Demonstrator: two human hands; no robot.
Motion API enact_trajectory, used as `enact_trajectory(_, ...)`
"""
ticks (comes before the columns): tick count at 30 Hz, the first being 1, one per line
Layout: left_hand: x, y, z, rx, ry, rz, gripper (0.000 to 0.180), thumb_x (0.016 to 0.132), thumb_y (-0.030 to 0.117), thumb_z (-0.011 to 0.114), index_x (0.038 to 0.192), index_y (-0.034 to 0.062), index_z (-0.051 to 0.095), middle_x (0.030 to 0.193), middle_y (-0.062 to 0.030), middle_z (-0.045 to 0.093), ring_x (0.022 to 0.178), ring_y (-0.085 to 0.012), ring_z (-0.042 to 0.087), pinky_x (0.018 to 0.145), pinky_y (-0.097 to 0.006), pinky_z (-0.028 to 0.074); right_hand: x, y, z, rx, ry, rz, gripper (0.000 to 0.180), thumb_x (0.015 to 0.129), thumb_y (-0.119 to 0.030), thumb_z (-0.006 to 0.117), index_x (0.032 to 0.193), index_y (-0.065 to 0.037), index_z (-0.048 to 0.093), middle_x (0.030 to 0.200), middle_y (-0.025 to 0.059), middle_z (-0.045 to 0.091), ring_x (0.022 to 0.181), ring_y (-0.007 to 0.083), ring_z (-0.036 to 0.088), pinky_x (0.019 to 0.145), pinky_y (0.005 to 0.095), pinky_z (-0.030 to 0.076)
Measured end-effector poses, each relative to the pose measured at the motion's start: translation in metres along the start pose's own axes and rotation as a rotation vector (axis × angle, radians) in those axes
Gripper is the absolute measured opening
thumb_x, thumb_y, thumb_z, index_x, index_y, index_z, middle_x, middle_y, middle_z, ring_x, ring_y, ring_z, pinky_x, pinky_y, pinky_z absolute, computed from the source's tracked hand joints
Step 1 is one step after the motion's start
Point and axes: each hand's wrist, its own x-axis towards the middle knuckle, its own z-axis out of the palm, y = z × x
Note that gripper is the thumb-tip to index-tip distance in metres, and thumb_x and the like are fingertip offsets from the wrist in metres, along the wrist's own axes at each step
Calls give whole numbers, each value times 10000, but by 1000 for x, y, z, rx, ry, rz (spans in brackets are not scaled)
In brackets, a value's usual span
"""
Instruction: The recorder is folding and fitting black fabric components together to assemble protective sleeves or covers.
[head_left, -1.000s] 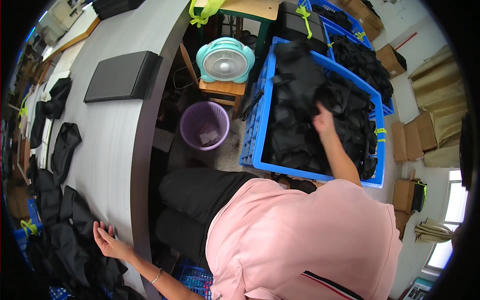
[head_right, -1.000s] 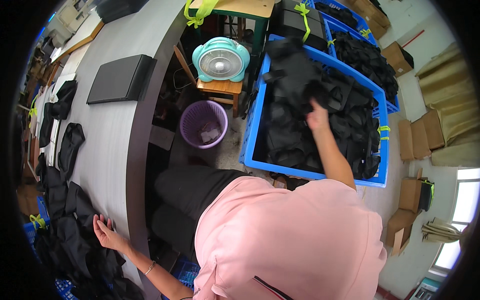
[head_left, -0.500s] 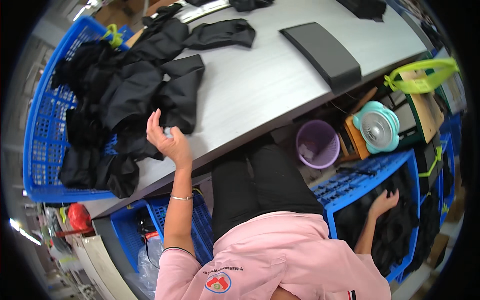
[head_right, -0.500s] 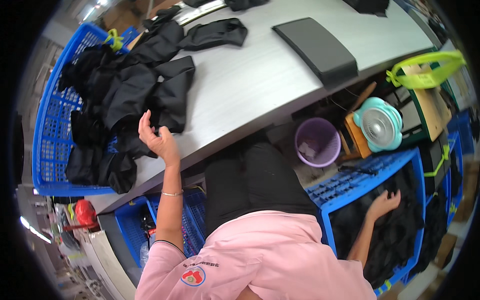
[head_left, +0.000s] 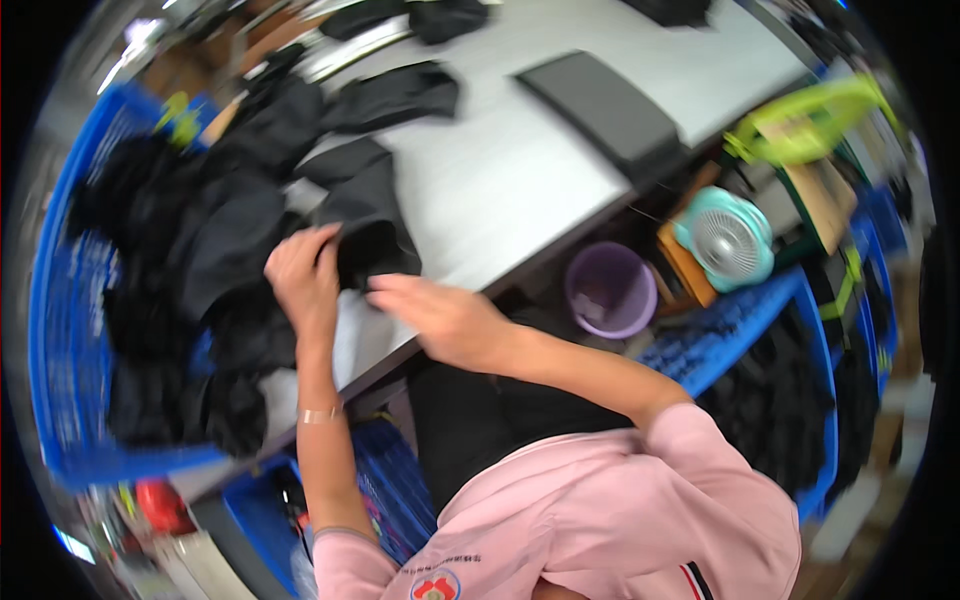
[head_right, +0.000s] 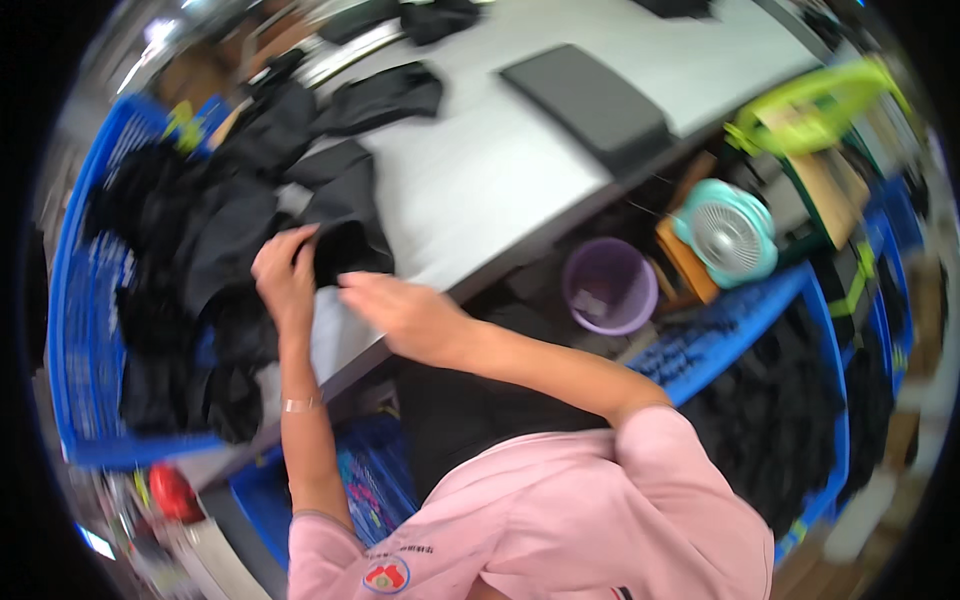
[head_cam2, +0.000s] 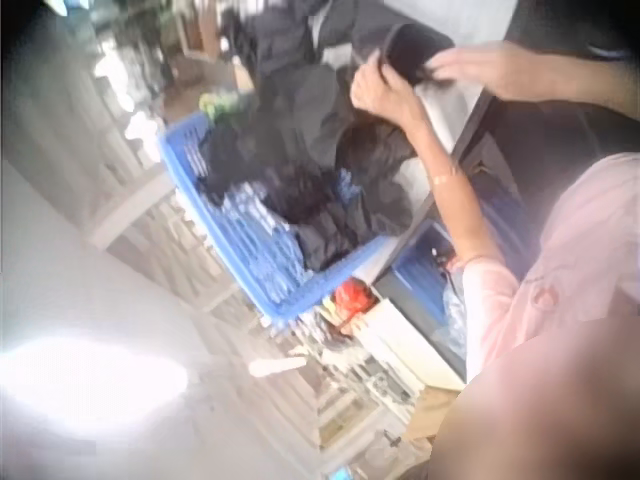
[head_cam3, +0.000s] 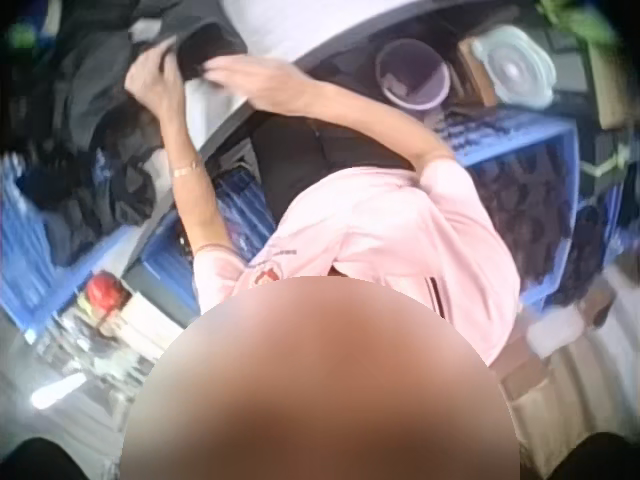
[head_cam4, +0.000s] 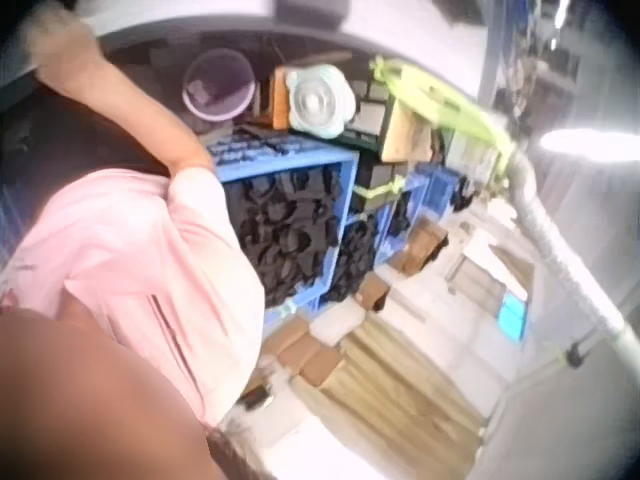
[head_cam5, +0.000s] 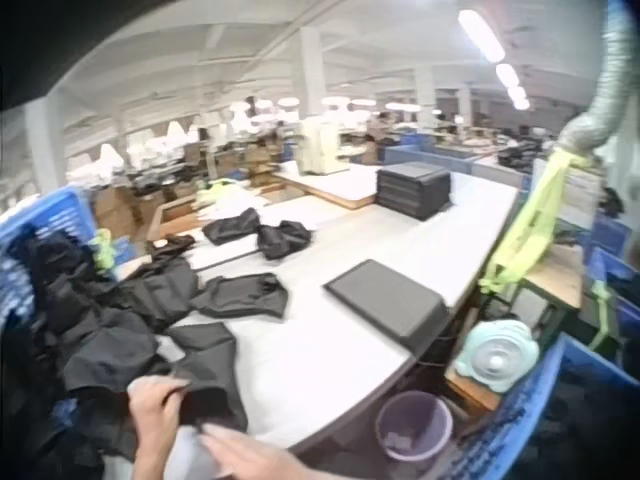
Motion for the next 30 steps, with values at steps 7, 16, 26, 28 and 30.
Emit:
enact_trajectory(7,-45,124,-5,-376,-189,-63,218,827,-86,637,1006,6,719,939,-122,687,862,-260,655,795,-335,506,-18,58,28,467,-201,465,88,802,-138,631,757,-64,639,774,133,617,653,263,554,589,378,467)
enact_trajectory(16,-130,238,7,-971,-525,-119,103,837,-43,657,927,-3,687,877,-97,628,823,-228,593,782,-307,476,-79,76,-58,336,252,8,136,841,-169,632,926,-65,607,777,65,628,740,192,590,658,351,467)
enact_trajectory(26,-44,148,48,-744,179,-691,272,1020,148,475,1140,-33,641,1046,-112,642,922,-189,615,857,-318,502,-44,-10,28,616,168,367,112,936,-144,525,949,-33,542,750,128,604,724,233,598,644,392,450)
enact_trajectory(28,-22,118,42,-460,208,-635,293,1025,174,499,1183,-27,643,1048,-89,656,902,-188,622,847,-314,505,-36,-9,29,695,130,430,114,955,-139,504,954,-27,529,745,140,599,721,242,600,642,401,446)
enact_trajectory(30,-18,40,40,-386,220,-467,296,1027,184,508,1183,-28,644,1060,-87,663,905,-187,625,841,-315,507,-38,-49,-19,963,171,492,174,965,-170,513,930,0,492,778,166,555,740,300,564,690,452,431)
